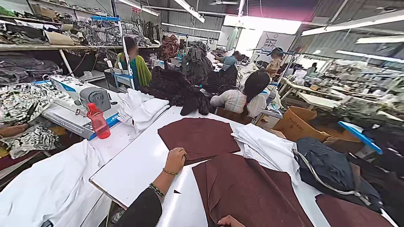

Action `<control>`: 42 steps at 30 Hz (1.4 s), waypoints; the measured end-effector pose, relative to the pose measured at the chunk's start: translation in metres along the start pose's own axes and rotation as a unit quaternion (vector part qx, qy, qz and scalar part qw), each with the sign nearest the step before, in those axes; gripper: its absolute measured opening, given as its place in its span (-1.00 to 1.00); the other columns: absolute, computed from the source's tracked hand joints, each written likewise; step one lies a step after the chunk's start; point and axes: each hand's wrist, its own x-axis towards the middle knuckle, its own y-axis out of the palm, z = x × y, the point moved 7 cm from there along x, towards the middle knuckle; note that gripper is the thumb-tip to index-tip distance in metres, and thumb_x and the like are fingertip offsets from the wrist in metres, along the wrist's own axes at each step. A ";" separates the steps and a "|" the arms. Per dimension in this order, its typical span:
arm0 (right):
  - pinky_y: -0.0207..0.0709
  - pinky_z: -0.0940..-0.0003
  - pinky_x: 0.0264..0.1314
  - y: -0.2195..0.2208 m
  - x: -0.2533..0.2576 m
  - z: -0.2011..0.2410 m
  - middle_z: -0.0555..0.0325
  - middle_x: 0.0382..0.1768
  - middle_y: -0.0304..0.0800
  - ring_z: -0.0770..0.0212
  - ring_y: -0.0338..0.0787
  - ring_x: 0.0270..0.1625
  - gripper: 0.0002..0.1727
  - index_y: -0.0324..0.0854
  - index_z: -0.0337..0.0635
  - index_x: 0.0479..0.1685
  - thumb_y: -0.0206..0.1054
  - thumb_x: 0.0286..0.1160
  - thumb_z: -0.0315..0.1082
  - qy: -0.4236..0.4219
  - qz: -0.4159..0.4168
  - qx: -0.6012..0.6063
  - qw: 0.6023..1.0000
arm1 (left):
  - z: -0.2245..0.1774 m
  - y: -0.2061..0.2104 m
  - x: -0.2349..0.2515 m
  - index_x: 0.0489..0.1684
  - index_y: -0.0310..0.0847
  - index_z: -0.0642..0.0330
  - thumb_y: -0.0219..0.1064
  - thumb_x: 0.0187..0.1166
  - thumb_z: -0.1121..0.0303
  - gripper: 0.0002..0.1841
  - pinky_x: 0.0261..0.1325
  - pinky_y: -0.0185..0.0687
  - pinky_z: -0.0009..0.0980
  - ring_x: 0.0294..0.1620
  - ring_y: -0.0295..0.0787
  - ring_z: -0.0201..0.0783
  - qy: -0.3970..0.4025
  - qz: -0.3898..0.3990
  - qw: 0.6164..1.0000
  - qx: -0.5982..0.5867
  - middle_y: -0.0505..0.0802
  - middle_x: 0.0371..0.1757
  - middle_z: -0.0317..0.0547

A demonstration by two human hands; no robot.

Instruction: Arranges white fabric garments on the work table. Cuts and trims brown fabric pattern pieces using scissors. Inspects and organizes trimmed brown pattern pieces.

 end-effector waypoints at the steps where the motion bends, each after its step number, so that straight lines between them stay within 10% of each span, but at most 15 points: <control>1: 0.62 0.64 0.15 0.001 0.000 0.001 0.02 -0.17 0.87 0.58 0.78 -0.08 -0.79 0.73 -0.56 -0.14 0.27 0.46 -0.54 0.001 -0.001 -0.007 1.000 | 0.002 0.000 -0.002 -0.02 0.83 0.36 0.18 0.60 0.45 -0.72 0.49 0.44 0.22 0.45 0.69 0.23 0.015 -0.032 0.999 -0.015 0.84 0.28 0.23; 5: 0.62 0.59 0.15 0.004 0.001 0.006 -0.10 -0.17 0.87 0.48 0.80 -0.09 -0.78 0.74 -0.57 -0.12 0.27 0.50 -0.52 0.003 -0.010 -0.050 0.999 | -0.004 0.012 0.002 0.40 0.66 0.25 0.30 0.64 0.01 -0.46 0.62 0.27 0.22 0.66 0.46 0.19 -0.006 0.071 0.997 0.010 0.70 0.50 0.15; 18: 0.60 0.61 0.16 0.009 -0.005 0.013 -0.11 -0.21 0.88 0.49 0.82 -0.09 -0.78 0.76 -0.58 -0.18 0.30 0.44 -0.52 0.015 -0.092 -0.125 0.988 | 0.009 -0.006 0.014 0.34 0.66 0.38 0.04 0.76 0.41 -0.62 0.68 0.30 -0.03 0.57 0.53 0.16 -0.021 0.212 0.977 0.015 0.70 0.43 0.28; 27: 0.58 0.69 0.11 0.012 -0.003 0.014 -0.02 -0.24 0.87 0.61 0.77 -0.12 -0.76 0.73 -0.58 -0.19 0.30 0.46 -0.48 0.029 -0.133 -0.139 0.981 | 0.022 -0.026 0.021 0.19 0.60 0.50 -0.05 0.76 0.47 -0.66 0.37 0.54 -0.02 0.20 0.74 0.09 -0.107 0.056 0.954 -0.275 0.79 0.09 0.33; 32: 0.56 0.70 0.14 0.013 -0.003 0.011 -0.03 -0.21 0.86 0.63 0.75 -0.10 -0.73 0.71 -0.62 -0.18 0.29 0.49 -0.46 0.026 -0.157 -0.137 0.978 | 0.021 -0.024 0.019 0.35 0.48 0.54 -0.13 0.79 0.49 -0.62 0.43 0.54 -0.03 0.27 0.73 0.14 -0.070 0.031 0.955 -0.285 0.76 0.17 0.40; 36: 0.55 0.74 0.11 0.016 -0.005 0.012 0.04 -0.24 0.85 0.69 0.73 -0.12 -0.74 0.70 -0.61 -0.19 0.29 0.47 -0.46 0.035 -0.180 -0.144 0.972 | 0.011 -0.036 0.007 0.34 0.53 0.47 0.06 0.82 0.33 -0.63 0.17 0.65 -0.01 -0.04 0.81 0.07 0.017 0.030 0.958 -0.285 0.83 -0.06 0.26; 42: 0.55 0.70 0.13 0.019 -0.002 0.011 -0.08 -0.21 0.84 0.61 0.73 -0.10 -0.71 0.68 -0.65 -0.15 0.26 0.51 -0.46 0.049 -0.174 -0.158 0.971 | 0.000 -0.045 -0.031 0.46 0.58 0.42 0.31 0.68 0.34 -0.56 0.59 0.45 0.02 0.42 0.73 0.13 0.078 0.151 0.965 -0.200 0.80 0.34 0.30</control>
